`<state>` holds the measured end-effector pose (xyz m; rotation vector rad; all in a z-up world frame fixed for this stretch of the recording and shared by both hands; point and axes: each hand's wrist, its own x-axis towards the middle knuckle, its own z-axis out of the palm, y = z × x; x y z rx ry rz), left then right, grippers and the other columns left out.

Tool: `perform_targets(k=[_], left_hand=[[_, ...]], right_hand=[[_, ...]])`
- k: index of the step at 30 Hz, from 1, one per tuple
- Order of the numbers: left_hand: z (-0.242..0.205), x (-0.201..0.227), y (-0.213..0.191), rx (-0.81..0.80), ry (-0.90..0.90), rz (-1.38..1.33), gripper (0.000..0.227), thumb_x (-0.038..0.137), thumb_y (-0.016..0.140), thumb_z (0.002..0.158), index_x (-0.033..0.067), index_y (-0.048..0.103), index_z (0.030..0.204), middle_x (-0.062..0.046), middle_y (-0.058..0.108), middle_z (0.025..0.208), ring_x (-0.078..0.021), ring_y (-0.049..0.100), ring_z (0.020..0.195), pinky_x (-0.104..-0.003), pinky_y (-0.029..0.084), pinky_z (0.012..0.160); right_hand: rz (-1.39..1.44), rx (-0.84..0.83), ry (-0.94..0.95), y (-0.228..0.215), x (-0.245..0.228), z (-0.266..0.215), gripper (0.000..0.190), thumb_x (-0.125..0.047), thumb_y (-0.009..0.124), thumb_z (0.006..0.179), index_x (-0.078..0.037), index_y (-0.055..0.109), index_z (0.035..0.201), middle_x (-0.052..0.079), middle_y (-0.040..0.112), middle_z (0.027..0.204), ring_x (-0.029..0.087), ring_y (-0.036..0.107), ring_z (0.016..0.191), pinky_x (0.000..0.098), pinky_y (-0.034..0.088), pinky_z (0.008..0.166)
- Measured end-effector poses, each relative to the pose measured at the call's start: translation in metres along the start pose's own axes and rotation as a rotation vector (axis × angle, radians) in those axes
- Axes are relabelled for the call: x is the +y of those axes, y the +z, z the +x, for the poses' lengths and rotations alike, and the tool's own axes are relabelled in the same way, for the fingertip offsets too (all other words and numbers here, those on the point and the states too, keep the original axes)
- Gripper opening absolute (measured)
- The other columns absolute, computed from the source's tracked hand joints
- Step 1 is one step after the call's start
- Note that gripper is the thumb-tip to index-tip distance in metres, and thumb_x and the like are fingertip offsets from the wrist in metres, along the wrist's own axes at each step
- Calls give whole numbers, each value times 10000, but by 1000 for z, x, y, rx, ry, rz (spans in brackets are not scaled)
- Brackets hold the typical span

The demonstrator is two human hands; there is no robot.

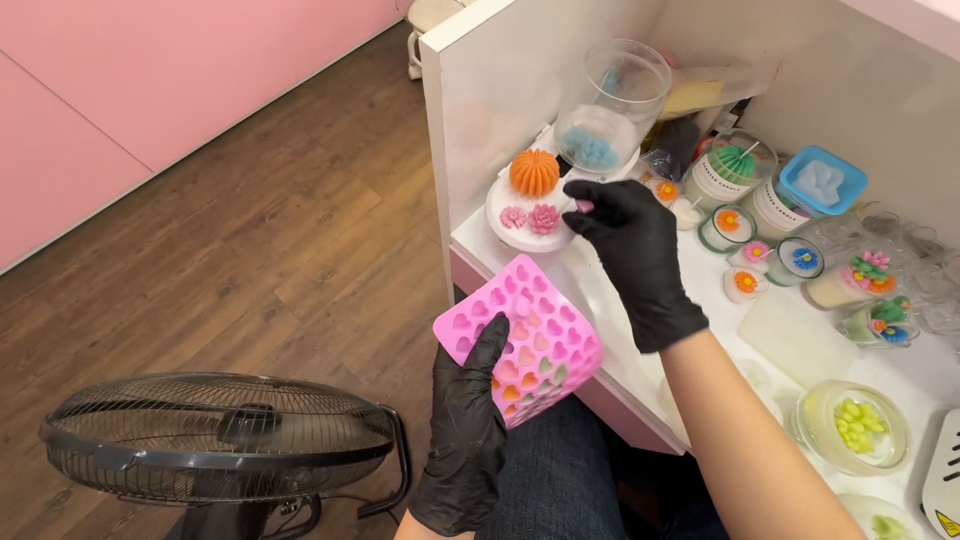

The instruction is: Removing small heart-shaped wax pieces from a silicone mold during a candle making process.

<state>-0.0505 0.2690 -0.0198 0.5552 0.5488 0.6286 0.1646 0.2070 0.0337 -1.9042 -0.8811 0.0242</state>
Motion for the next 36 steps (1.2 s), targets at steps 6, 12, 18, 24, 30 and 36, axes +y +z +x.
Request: perform_targets(k=[6, 12, 18, 24, 30, 36], left_hand=[[-2, 5, 2, 21, -122, -45, 372, 92, 668, 910, 0, 647, 1269, -99, 736, 1194, -206, 709, 1078, -364, 564, 929], [0, 0, 1, 10, -200, -86, 401, 101, 674, 910, -8, 634, 1293, -111, 739, 1208, -217, 710, 1085, -367, 568, 928], [1, -8, 5, -29, -267, -201, 385, 102, 687, 903, 8, 632, 1272, -133, 732, 1201, -253, 711, 1069, -406, 587, 918], [-11, 1, 14, -78, -221, -99, 393, 155, 666, 928, -2, 623, 1285, -137, 732, 1222, -235, 722, 1104, -383, 594, 941], [-9, -7, 24, -76, -220, -66, 424, 209, 663, 941, 0, 633, 1308, -133, 733, 1218, -216, 725, 1074, -369, 588, 917], [-11, -19, 28, -201, -112, 1, 407, 60, 733, 899, -7, 639, 1289, -88, 729, 1193, -166, 702, 1065, -319, 577, 920]], right_hand=[[-119, -88, -25, 11, 27, 19, 473, 105, 712, 861, -97, 722, 1289, 52, 616, 1008, 149, 649, 875, 271, 548, 767], [-52, -115, -12, 12, 15, 10, 572, 57, 727, 883, -128, 629, 1415, 43, 674, 1106, 123, 671, 957, 262, 567, 831], [17, -118, -37, 4, 30, 4, 520, 77, 729, 880, -78, 658, 1371, 51, 686, 1212, 124, 670, 1026, 260, 573, 893], [-177, 114, -194, -33, -48, -45, 357, 60, 742, 1011, -60, 693, 1344, 65, 654, 1180, 116, 676, 1013, 249, 556, 859], [-84, -145, -63, -39, -79, -110, 433, -6, 813, 822, -97, 717, 1234, 26, 653, 1087, 63, 676, 819, 215, 567, 706], [-91, -78, 74, -43, -79, -123, 470, 37, 796, 819, -97, 719, 1263, 21, 663, 1112, 75, 695, 894, 228, 578, 740]])
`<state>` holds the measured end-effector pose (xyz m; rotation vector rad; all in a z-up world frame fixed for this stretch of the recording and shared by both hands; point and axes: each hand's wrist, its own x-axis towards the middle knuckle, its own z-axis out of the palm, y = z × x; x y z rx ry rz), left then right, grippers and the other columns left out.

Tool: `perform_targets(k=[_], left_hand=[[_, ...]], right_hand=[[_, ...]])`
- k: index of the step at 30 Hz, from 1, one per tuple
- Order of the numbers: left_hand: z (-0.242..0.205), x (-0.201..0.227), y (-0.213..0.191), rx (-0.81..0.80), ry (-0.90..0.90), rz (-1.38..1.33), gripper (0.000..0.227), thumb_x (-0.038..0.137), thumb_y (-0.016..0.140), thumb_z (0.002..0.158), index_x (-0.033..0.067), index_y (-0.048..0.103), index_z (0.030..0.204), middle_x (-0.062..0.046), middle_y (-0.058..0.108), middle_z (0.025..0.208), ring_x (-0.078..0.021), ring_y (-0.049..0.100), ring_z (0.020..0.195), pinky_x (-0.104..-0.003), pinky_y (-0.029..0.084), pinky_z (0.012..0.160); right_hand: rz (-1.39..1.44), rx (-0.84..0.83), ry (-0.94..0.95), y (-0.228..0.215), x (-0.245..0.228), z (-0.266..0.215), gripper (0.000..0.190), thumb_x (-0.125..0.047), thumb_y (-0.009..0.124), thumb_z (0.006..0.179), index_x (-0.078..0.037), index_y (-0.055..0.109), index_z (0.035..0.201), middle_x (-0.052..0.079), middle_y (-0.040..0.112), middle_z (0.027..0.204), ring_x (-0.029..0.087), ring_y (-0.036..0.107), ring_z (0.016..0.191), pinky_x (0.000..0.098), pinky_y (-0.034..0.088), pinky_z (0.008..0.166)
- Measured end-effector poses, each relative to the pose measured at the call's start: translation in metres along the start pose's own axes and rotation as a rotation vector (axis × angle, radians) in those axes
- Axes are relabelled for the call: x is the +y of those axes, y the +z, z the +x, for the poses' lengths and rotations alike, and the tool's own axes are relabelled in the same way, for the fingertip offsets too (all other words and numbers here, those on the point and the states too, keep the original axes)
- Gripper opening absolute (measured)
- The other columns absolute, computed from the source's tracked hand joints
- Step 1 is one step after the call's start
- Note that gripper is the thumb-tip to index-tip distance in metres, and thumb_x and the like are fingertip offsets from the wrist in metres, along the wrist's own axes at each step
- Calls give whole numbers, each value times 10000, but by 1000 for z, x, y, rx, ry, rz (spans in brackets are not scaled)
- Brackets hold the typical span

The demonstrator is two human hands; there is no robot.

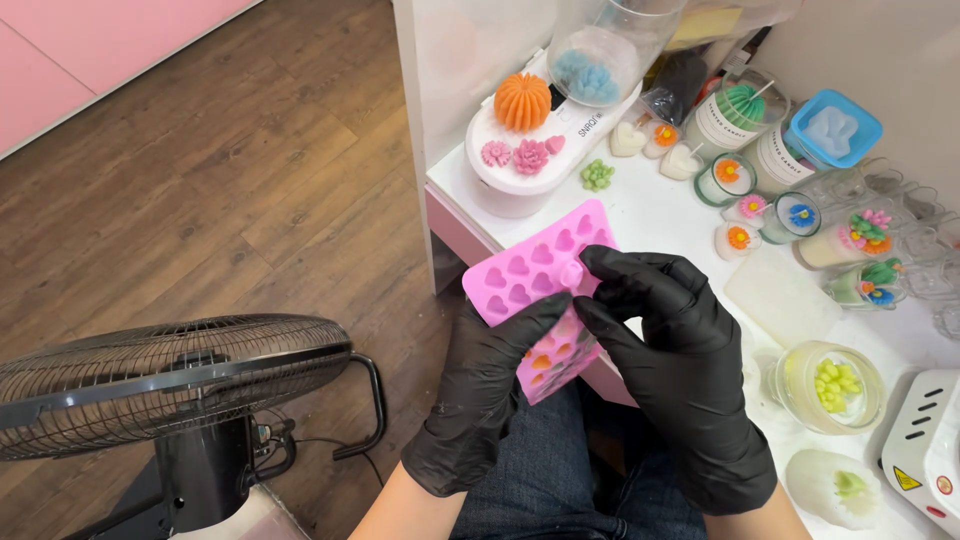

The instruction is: Removing small heart-shaped wax pieces from a silicone mold during a candle making process.

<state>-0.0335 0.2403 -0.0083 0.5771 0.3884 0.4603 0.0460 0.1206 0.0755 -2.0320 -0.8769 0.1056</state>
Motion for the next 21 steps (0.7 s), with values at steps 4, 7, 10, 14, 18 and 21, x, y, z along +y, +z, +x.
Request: perform_targets(k=[4, 7, 10, 14, 18, 21], left_hand=[[-6, 8, 13, -39, -34, 0, 434, -3, 762, 862, -12, 649, 1281, -90, 737, 1171, -162, 704, 1041, -308, 578, 902], [-8, 4, 16, -1, -27, 36, 437, -3, 758, 862, -14, 649, 1285, -92, 739, 1167, -158, 706, 1036, -305, 580, 888], [-11, 6, 20, -51, -17, 3, 450, 9, 745, 879, -10, 622, 1312, -92, 723, 1195, -161, 704, 1059, -316, 583, 905], [-12, 7, 21, -113, -89, -60, 466, 46, 723, 917, -17, 596, 1360, -103, 705, 1225, -178, 695, 1087, -326, 577, 939], [-12, 4, 15, -124, -133, -107, 501, 62, 695, 925, 1, 559, 1403, -88, 695, 1254, -180, 672, 1139, -331, 558, 982], [-9, 1, 10, -122, -126, -113, 516, 60, 675, 938, 3, 526, 1429, -88, 686, 1260, -188, 659, 1158, -346, 547, 995]], right_hand=[[142, 4, 32, -3, 3, -5, 476, 38, 796, 810, -86, 703, 1260, 17, 649, 1176, 79, 682, 935, 231, 602, 804], [124, 11, -6, -3, 5, -7, 472, 36, 800, 815, -78, 705, 1262, 12, 674, 1181, 83, 689, 1013, 237, 600, 824], [74, 16, 47, -6, 2, -6, 468, 1, 814, 801, -87, 712, 1249, 8, 711, 1135, 73, 716, 985, 240, 617, 818], [-42, -10, 63, -11, 8, -5, 419, -62, 841, 804, -99, 753, 1211, 11, 773, 1036, 75, 718, 885, 260, 591, 768], [207, -94, 145, -14, 19, -1, 365, -35, 786, 854, -74, 753, 1215, 34, 794, 1112, 93, 716, 970, 278, 599, 864], [169, -73, 133, -11, 18, 2, 364, -49, 790, 833, -77, 744, 1192, 20, 800, 1115, 85, 729, 981, 275, 612, 885]])
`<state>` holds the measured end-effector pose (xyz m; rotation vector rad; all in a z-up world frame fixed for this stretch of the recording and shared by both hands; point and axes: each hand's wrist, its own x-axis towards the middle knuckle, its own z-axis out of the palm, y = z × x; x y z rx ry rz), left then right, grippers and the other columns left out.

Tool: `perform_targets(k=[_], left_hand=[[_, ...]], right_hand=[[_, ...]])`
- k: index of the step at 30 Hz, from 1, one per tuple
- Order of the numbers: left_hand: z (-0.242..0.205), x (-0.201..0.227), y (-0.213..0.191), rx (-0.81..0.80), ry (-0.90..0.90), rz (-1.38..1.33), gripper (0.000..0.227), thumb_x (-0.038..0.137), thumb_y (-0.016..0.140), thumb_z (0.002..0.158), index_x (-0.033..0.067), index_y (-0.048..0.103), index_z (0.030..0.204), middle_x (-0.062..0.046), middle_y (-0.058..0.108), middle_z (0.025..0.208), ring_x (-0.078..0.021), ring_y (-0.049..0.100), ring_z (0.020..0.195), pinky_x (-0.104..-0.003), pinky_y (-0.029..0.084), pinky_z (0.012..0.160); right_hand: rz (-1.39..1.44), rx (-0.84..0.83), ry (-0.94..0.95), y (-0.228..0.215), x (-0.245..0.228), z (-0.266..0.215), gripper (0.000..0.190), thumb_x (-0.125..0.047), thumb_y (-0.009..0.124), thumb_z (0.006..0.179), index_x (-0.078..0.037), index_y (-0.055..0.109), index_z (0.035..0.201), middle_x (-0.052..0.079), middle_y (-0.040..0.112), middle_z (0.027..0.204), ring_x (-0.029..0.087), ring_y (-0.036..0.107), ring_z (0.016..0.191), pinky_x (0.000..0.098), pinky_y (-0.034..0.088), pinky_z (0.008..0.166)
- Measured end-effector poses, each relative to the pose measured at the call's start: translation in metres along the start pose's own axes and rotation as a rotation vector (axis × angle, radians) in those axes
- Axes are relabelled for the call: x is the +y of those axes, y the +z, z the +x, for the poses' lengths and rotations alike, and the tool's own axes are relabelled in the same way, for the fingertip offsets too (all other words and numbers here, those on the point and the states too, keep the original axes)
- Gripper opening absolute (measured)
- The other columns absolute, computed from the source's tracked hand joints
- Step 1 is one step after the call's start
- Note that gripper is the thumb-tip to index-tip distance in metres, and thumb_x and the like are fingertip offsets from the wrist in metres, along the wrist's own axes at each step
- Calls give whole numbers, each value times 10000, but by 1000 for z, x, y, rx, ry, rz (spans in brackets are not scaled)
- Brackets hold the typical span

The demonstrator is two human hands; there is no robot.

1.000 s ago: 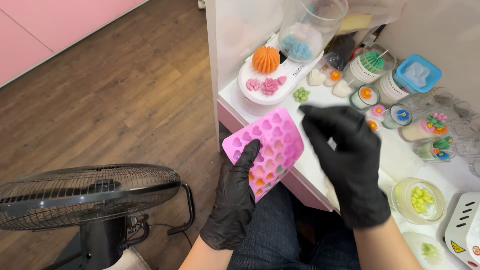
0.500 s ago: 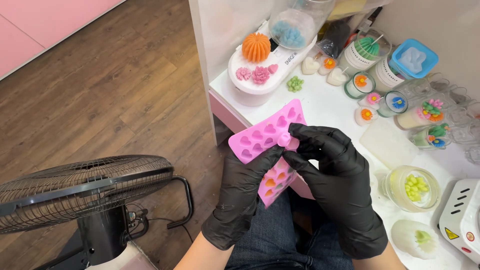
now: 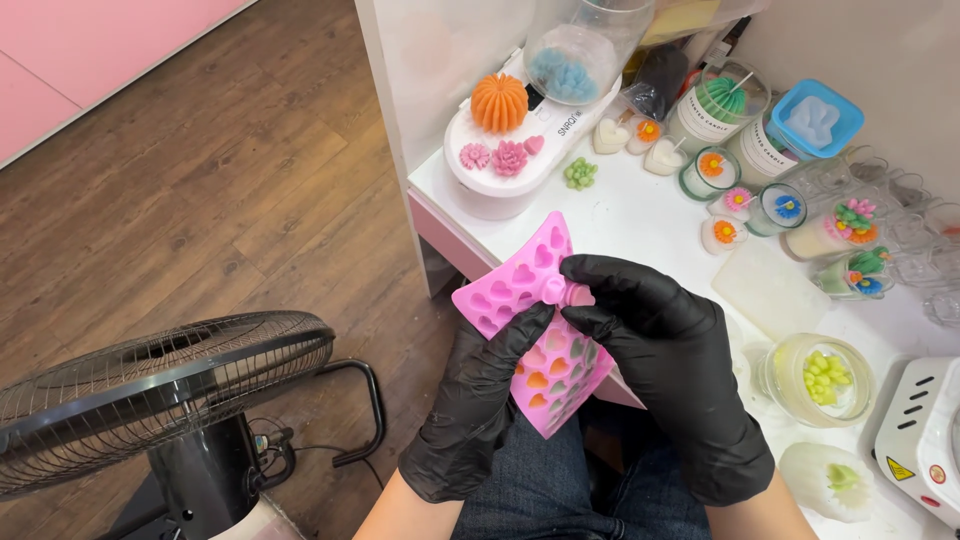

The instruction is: Removing small heart-shaped wax pieces from a silicone mold during a candle making process.

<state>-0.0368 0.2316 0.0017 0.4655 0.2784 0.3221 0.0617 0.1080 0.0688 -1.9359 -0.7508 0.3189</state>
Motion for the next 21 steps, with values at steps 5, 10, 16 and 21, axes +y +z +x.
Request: perform_targets(k=[5, 10, 16, 21], left_hand=[[3, 3, -7, -46, -14, -31, 510, 53, 665, 953, -17, 519, 1437, -128, 689, 1247, -218, 663, 1147, -372, 547, 1003], [16, 0, -15, -29, -16, -50, 510, 25, 668, 933, -19, 531, 1423, -136, 692, 1251, -224, 666, 1149, -371, 544, 1015], [29, 11, -6, 205, 119, 43, 579, -28, 709, 845, 73, 532, 1388, -79, 677, 1256, -191, 672, 1139, -371, 554, 982], [32, 7, -14, 282, 59, -20, 581, -13, 750, 805, 79, 570, 1350, -61, 696, 1223, -189, 688, 1108, -368, 574, 940]], right_hand=[[-39, -35, -33, 2, 7, 8, 324, -98, 764, 875, -66, 729, 1196, 19, 794, 1104, 86, 720, 987, 289, 596, 886], [102, -127, 116, 8, 13, 38, 261, -178, 670, 966, -49, 668, 1192, 9, 754, 1034, 110, 676, 893, 279, 575, 800], [244, 38, 280, 20, 39, 112, 249, -219, 654, 980, -48, 669, 1160, 9, 725, 904, 137, 678, 736, 269, 513, 600], [15, 154, -104, 30, 96, 167, 170, -109, 753, 1001, -35, 704, 1146, 2, 683, 945, 77, 599, 806, 235, 509, 701]])
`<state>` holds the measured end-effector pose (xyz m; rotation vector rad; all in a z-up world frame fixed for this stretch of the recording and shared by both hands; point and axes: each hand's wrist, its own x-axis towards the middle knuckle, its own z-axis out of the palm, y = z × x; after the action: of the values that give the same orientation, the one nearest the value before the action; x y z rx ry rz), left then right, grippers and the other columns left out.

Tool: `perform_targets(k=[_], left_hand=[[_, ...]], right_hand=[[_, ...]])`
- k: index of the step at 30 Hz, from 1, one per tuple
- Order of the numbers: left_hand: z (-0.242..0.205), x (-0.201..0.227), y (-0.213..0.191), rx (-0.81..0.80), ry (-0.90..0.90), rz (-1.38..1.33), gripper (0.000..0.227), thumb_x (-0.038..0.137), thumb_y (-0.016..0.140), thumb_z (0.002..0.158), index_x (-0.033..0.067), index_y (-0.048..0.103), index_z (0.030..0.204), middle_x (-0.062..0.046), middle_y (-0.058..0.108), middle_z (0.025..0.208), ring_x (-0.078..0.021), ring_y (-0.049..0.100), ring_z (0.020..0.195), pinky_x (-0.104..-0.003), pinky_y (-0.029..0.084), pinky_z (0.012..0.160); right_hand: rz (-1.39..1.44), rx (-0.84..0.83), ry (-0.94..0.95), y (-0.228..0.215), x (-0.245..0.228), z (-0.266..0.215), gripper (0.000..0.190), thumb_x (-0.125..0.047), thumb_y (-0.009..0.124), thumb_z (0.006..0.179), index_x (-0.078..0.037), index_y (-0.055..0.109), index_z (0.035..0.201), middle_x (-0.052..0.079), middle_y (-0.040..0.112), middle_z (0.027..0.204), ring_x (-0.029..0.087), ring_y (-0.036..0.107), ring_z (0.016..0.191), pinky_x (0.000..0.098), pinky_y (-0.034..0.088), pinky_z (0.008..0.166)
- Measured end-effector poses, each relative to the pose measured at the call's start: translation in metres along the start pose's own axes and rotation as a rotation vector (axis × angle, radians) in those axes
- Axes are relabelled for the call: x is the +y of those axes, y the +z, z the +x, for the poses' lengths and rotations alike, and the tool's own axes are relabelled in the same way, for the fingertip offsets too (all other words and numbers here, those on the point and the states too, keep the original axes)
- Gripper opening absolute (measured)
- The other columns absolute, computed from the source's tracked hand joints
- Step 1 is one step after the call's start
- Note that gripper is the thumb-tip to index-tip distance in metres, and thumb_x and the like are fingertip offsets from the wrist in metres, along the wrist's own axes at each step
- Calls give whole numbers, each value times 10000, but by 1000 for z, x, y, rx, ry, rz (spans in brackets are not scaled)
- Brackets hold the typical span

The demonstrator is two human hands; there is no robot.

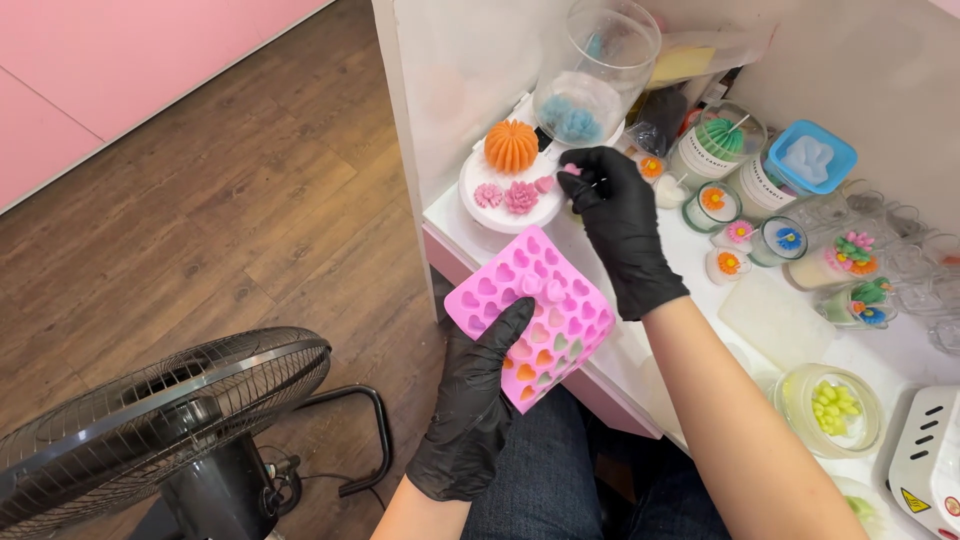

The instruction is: Removing small heart-shaped wax pieces from a silicone mold during a candle making process.

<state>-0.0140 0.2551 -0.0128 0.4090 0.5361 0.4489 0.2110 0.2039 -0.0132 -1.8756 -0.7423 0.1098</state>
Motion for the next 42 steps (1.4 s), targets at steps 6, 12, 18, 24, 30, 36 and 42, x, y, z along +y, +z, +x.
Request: perform_targets(k=[6, 12, 18, 24, 30, 36, 42], left_hand=[[-4, 4, 0, 3, 3, 5, 549, -27, 769, 794, 59, 587, 1305, -78, 695, 1191, -203, 685, 1085, -369, 574, 923], [-11, 9, 9, -73, -48, -28, 489, -24, 750, 810, 28, 609, 1275, -98, 721, 1168, -210, 717, 1038, -373, 594, 900], [-20, -7, 23, -180, 45, 37, 390, -12, 721, 887, -18, 638, 1269, -111, 731, 1172, -188, 715, 1028, -341, 588, 894], [-23, -40, 18, -247, 330, 378, 273, -6, 733, 939, -16, 669, 1204, -68, 724, 1096, -126, 683, 988, -301, 573, 880], [-38, -50, 30, -279, 520, 557, 226, 31, 757, 955, 13, 675, 1165, -31, 722, 1069, -111, 680, 991, -286, 570, 906], [-40, -53, 27, -232, 255, 330, 254, 59, 743, 927, 12, 675, 1166, -35, 726, 1053, -124, 682, 963, -300, 570, 872], [-48, -61, 30, -243, 324, 398, 274, 67, 757, 930, 23, 661, 1183, -36, 716, 1090, -122, 678, 994, -296, 570, 901]], right_hand=[[-5, -13, 126, -2, -17, -7, 378, -107, 777, 938, -103, 713, 1311, -1, 661, 874, 71, 587, 775, 233, 512, 711], [121, -43, 220, -36, -91, -53, 447, -158, 641, 1006, -101, 614, 1448, 13, 719, 1039, 83, 664, 905, 256, 523, 735], [349, -350, 439, -60, -135, -96, 670, -55, 739, 804, -128, 569, 1448, -16, 707, 1299, 85, 666, 1137, 294, 531, 999], [243, -213, 388, -73, -103, -116, 583, -40, 783, 807, -97, 648, 1371, 16, 726, 1168, 108, 685, 1030, 307, 580, 926], [219, -98, 311, -82, -78, -138, 521, -10, 745, 842, -60, 646, 1351, 24, 716, 1197, 112, 670, 1063, 309, 565, 948], [523, -311, 532, -118, -108, -142, 603, -37, 715, 802, -83, 619, 1396, 34, 739, 1284, 131, 688, 1160, 312, 537, 1013], [312, -151, 393, -108, -89, -155, 566, 11, 749, 818, -61, 631, 1366, 30, 709, 1280, 129, 668, 1138, 317, 548, 984]])
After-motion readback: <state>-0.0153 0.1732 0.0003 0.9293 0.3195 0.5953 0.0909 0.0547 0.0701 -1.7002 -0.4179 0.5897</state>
